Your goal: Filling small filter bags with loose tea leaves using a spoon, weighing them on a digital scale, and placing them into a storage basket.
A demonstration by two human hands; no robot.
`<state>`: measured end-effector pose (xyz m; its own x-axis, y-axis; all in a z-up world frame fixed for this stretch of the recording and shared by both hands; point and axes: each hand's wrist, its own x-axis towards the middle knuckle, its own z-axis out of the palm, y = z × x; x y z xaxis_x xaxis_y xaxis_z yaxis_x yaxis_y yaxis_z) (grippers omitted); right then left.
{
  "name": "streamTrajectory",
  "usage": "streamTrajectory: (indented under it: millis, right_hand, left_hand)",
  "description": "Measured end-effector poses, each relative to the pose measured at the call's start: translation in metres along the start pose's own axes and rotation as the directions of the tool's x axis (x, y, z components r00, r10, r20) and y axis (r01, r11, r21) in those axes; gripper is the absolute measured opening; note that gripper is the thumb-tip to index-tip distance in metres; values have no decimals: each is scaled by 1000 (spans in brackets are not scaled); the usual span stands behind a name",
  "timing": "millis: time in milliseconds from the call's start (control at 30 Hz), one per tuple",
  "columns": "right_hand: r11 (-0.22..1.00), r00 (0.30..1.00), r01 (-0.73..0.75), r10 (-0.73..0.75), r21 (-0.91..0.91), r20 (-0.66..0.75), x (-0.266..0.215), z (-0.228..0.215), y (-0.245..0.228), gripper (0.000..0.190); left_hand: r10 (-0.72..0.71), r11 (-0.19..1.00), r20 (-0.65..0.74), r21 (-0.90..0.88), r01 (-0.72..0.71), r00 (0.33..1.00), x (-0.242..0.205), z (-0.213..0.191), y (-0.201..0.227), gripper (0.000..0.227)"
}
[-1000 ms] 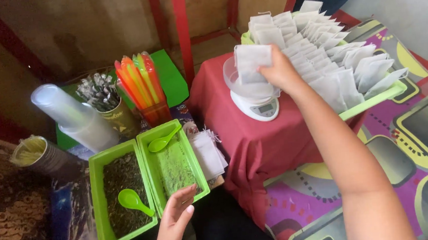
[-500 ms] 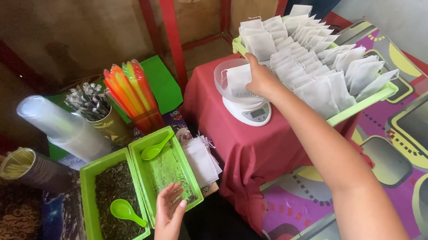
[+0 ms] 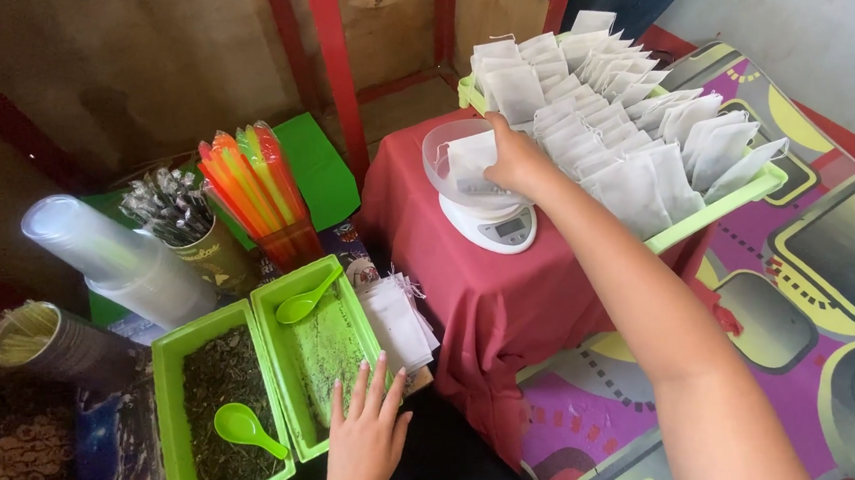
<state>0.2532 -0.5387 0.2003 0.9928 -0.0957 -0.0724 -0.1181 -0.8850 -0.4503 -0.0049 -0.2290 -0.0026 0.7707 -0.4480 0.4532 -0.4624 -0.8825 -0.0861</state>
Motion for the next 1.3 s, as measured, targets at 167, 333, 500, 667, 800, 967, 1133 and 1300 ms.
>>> streamTrajectory:
  millis: [167,333,500,667,800,967,1133,1300]
  right_hand:
    - [999,997,38,-36,38,-63,12,2,11,89]
    - [994,996,58,-51,97,-75,9,-4,12,86]
    - [993,991,68,-57,99,-118,18,-2,20,81]
    - [992,990,43,-26,119,-136,18,-4,17,74]
    - [988,986,68,-45,141,-160,19,-3,19,72]
    - [988,980,98,-76,116,-182,30,8,24,71]
    - [989,981,103,-83,105,-176,29,11,17,69]
    - [991,995,59,-48,120,-90,47,22,26,60]
  left_hand:
    - [-11,1000,8,-22,11,1000,-2,1,0,65]
    - [-15,999,10,-37,16,1000,-5,2,0,66]
    - [-22,998,19,-64,23,1000,-5,1,-1,64]
    - [-28,997,10,-73,28,1000,-4,-1,-4,63]
    - [-37,994,2,-101,37,999,-3,-3,-4,61]
    - [-33,996,-13,-86,32,999,-5,-1,-5,62]
    - [-35,996,4,-81,35,999,-5,-3,-7,63]
    - [-38,995,-8,-95,37,999,-6,-3,-8,63]
